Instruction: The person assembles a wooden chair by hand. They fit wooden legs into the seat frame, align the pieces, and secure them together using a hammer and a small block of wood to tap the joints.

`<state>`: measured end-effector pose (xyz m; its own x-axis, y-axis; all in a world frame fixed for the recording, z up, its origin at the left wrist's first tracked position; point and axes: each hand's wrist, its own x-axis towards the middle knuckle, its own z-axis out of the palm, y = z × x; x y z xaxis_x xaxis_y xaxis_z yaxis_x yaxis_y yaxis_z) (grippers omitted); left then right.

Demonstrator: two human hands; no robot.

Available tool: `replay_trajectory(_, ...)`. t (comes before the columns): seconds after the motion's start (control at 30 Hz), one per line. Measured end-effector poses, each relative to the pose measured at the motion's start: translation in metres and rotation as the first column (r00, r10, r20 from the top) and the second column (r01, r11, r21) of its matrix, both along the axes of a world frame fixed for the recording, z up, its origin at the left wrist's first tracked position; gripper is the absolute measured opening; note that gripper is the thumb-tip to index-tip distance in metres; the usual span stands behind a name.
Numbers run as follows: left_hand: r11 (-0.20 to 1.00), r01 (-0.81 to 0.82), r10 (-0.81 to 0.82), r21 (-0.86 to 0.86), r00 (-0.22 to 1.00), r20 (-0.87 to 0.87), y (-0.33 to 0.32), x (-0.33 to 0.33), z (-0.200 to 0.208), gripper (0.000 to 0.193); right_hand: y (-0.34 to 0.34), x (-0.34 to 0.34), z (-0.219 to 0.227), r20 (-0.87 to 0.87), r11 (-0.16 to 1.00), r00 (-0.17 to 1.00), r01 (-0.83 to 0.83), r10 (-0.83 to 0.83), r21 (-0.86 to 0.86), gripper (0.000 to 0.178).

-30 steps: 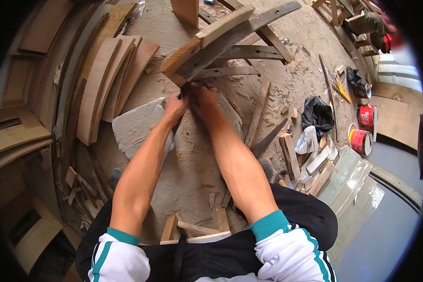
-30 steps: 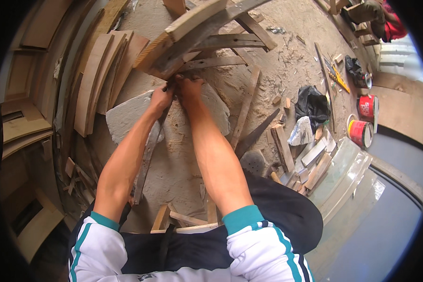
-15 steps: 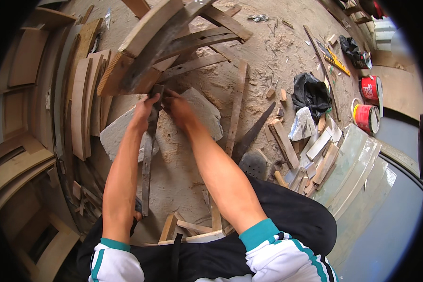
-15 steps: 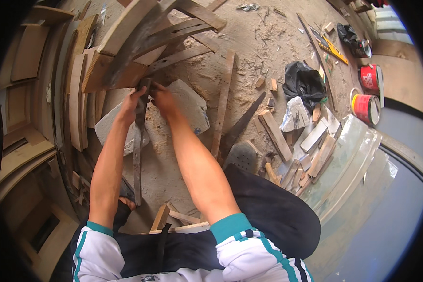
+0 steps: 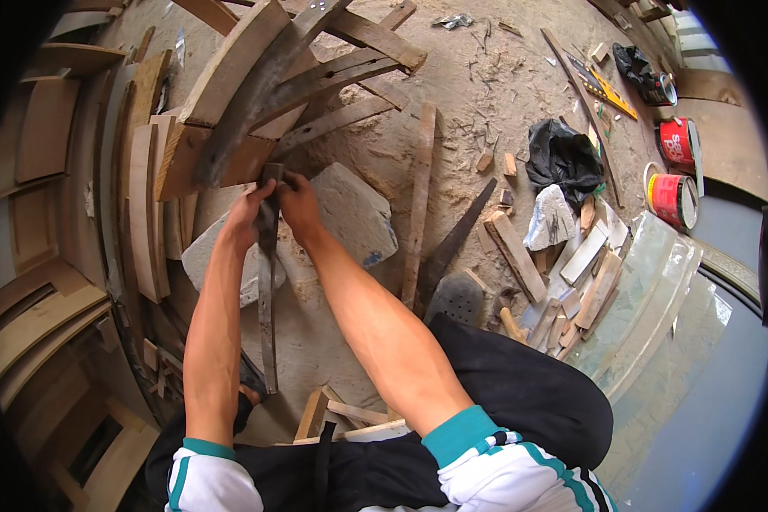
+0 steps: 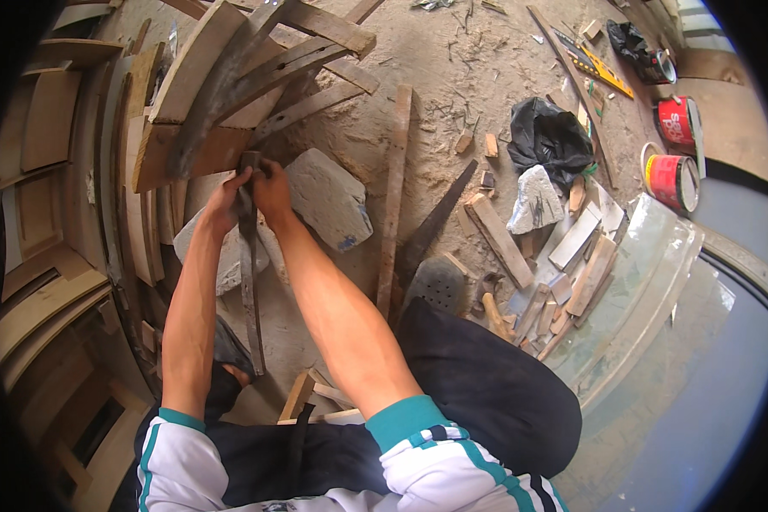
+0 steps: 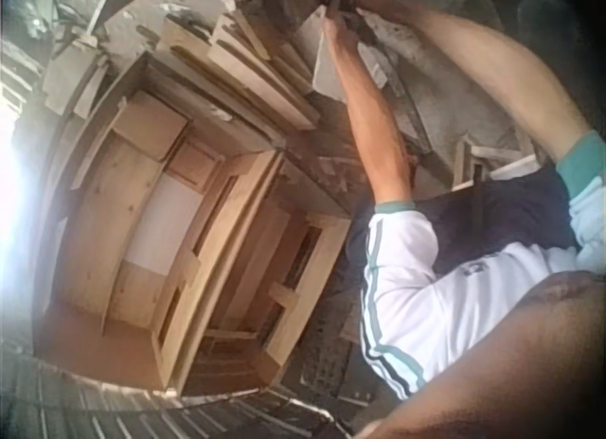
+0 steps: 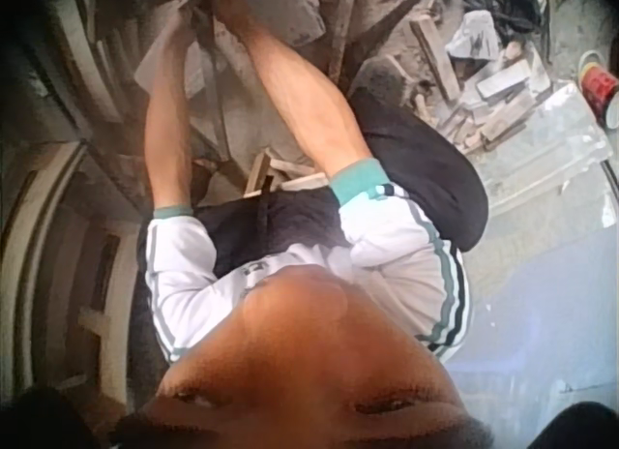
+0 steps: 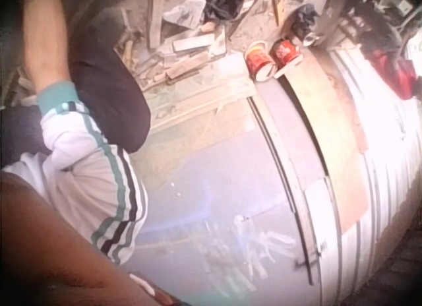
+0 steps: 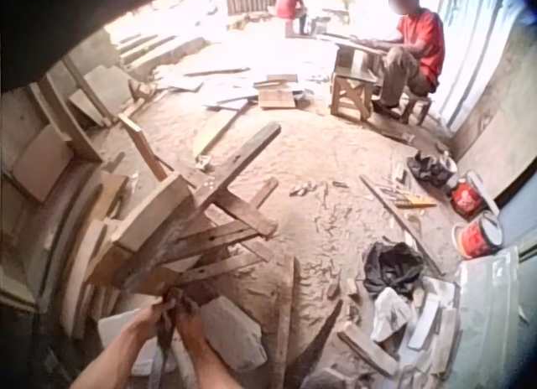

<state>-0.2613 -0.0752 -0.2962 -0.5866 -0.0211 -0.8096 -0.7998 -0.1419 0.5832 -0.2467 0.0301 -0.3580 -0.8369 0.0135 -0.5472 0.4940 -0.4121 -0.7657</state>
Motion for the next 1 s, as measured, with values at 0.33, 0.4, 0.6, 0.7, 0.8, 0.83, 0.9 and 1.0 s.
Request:
replay_trajectory(0.33,0.982,0.032,-0.039,-0.187,0.999,-0.037,0.009,0.0,0.009,0.036,0.009,-0.027,0.009,0.098,0.953,0.995,-0.057,0.028,0.299,0.044)
replay_trajectory(0.4,0.984,-0.003,-0.002,-0.176,1.0,-0.028,0.009,0.001,0.007,0.034,0.01,-0.03,0.02,0.1,0.932,0.995,-0.048,0.013,0.358,0.047)
replay_trajectory(0.6,0.994,0.01,-0.027,-0.11,0.988,-0.154,-0.001,0.004,-0.009,0.024,0.016,-0.039,0.015,-0.088,0.955,0.99,-0.085,0.115,0.285,0.036)
replay_trajectory(0.7,0.989,0.016,-0.041,-0.144,0.984,-0.175,0.006,0.004,-0.006,0.021,0.019,-0.04,0.009,-0.098,0.976,0.989,-0.088,0.109,0.199,0.029)
replay_trajectory(0.8,0.991,-0.007,-0.02,-0.137,0.98,-0.197,0.005,0.005,-0.007,0.023,0.018,-0.037,0.011,-0.104,0.976,0.988,-0.094,0.117,0.198,0.025)
replay_trajectory(0.83,0.991,0.001,-0.028,-0.136,0.98,-0.198,0.003,0.008,-0.008,0.024,0.016,-0.036,0.013,-0.095,0.971,0.989,-0.086,0.109,0.222,0.024)
replay_trajectory(0.9,0.991,0.032,-0.06,-0.131,0.976,-0.21,0.004,0.006,-0.01,0.026,0.014,-0.041,0.006,-0.058,0.975,0.996,-0.048,0.062,0.218,0.025)
replay_trajectory(1.0,0.973,-0.035,-0.021,-0.226,0.97,-0.244,0.001,0.012,-0.02,0.036,0.007,-0.045,0.015,0.027,0.982,1.0,0.004,-0.01,0.188,0.033)
